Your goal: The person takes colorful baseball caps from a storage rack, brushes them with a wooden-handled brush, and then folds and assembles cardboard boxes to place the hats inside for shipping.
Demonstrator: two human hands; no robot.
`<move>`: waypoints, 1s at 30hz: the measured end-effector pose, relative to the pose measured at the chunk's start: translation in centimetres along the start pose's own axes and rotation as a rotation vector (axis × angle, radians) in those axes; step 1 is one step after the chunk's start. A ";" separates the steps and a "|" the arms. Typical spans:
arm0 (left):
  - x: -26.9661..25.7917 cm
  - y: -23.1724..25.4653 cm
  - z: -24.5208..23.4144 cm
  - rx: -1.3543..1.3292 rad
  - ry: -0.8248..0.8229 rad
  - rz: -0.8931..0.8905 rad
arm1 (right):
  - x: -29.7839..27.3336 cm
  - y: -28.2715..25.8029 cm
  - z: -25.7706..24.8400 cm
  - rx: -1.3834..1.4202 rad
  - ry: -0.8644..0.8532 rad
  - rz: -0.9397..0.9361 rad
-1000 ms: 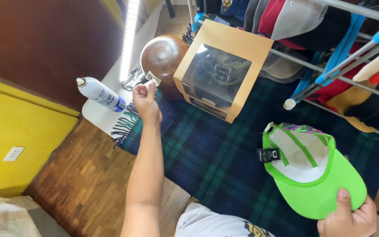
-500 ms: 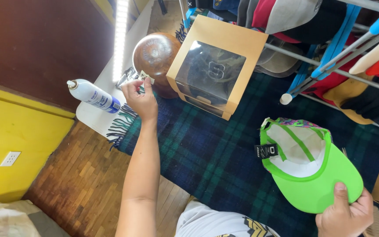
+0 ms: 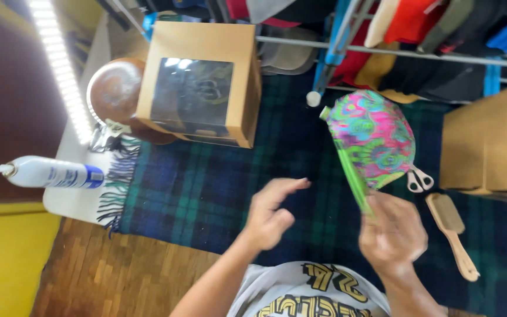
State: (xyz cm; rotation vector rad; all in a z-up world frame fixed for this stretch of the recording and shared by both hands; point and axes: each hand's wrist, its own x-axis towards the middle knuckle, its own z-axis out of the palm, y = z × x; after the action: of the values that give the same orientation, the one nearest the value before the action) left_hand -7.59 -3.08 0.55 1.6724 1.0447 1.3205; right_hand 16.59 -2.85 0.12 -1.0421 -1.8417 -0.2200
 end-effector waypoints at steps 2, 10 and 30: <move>-0.9 -2.6 5.4 -0.496 -0.122 -0.058 | 1.0 -1.2 0.6 0.003 -0.097 -0.083; 0.3 -13.4 10.4 -1.494 0.389 -1.044 | -3.4 1.9 1.4 0.062 -0.215 -0.051; 0.3 -13.4 10.0 -1.497 0.523 -0.813 | -17.3 12.0 -5.4 -0.295 -0.454 0.829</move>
State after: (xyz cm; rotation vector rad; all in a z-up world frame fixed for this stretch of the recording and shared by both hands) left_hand 0.31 1.72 -13.43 -0.2115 0.5170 1.3255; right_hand 31.81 -8.09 -14.48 -2.0987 -1.6130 0.2734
